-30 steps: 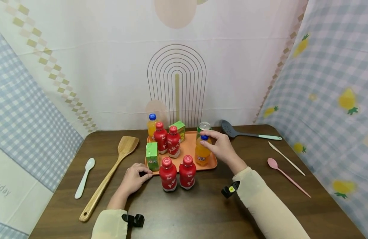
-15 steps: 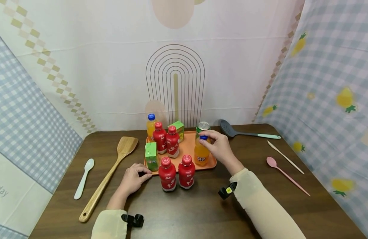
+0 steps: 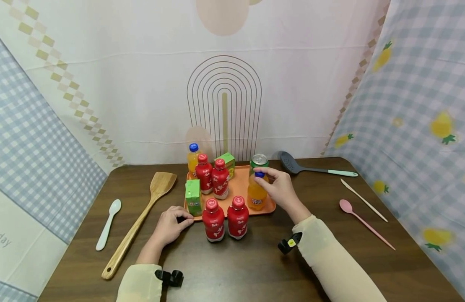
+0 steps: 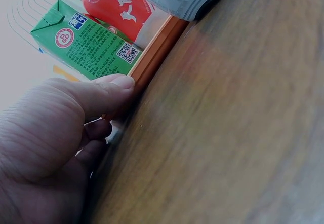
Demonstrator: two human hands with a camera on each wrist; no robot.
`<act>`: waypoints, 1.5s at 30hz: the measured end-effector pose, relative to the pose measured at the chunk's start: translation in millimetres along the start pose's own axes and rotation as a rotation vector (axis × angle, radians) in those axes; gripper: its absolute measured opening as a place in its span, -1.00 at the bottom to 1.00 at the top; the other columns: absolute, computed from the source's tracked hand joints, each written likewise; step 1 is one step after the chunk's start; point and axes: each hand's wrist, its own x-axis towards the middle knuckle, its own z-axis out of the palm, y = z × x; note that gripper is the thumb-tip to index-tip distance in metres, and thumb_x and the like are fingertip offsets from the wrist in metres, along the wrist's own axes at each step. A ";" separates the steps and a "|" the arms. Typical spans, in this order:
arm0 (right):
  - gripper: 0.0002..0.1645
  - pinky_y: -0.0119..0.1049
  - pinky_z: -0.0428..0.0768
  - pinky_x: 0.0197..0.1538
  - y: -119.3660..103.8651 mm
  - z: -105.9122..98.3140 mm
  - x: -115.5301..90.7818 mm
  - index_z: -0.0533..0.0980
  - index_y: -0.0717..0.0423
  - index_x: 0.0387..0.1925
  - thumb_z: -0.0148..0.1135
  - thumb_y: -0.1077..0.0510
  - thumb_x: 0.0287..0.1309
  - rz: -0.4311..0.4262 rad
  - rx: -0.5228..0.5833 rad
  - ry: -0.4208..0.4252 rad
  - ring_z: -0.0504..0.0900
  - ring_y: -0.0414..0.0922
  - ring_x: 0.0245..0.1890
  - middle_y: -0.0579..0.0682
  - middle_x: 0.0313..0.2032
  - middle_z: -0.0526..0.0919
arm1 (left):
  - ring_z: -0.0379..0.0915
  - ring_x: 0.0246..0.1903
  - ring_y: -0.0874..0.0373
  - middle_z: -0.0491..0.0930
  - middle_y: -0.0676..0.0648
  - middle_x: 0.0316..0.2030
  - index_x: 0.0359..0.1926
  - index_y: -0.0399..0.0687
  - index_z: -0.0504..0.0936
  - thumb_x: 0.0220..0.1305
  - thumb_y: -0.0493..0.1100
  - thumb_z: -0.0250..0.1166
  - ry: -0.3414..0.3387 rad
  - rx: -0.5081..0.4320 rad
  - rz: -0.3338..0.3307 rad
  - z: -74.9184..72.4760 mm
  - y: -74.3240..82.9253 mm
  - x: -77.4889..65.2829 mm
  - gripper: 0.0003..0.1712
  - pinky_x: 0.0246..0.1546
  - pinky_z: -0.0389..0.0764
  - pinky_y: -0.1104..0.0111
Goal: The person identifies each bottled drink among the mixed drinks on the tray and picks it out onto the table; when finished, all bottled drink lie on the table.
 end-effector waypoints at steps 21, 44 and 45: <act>-0.69 -0.33 0.63 -0.27 -19.5 -18.1 -4.8 0.65 0.02 -0.05 0.34 0.10 0.15 -0.133 -0.051 0.001 0.61 -0.08 -0.38 -0.07 -0.16 0.71 | 0.47 -0.17 0.14 0.62 0.18 -0.37 -0.44 0.10 0.74 0.06 -0.15 0.48 -0.007 -0.010 -0.009 -2.8 3.3 3.7 -0.95 -0.06 0.45 0.11; -0.73 -0.27 0.63 -0.16 -72.5 -37.3 -59.5 0.62 0.37 -0.14 0.31 0.46 0.06 -0.114 0.086 -0.152 0.66 -0.15 -0.15 0.28 -0.08 0.65 | 0.47 -0.18 0.15 0.61 0.20 -0.38 -0.45 0.13 0.74 0.04 -0.18 0.49 -0.002 -0.001 -0.001 -0.5 2.1 1.4 -0.91 -0.06 0.45 0.12; -0.73 -0.28 0.63 -0.16 -71.8 -37.0 -61.0 0.62 0.37 -0.14 0.31 0.46 0.05 -0.114 0.085 -0.154 0.66 -0.14 -0.16 0.29 -0.08 0.65 | 0.47 -0.17 0.15 0.61 0.20 -0.38 -0.45 0.13 0.74 0.04 -0.18 0.49 -0.004 0.002 0.000 -0.4 2.1 1.7 -0.91 -0.06 0.45 0.12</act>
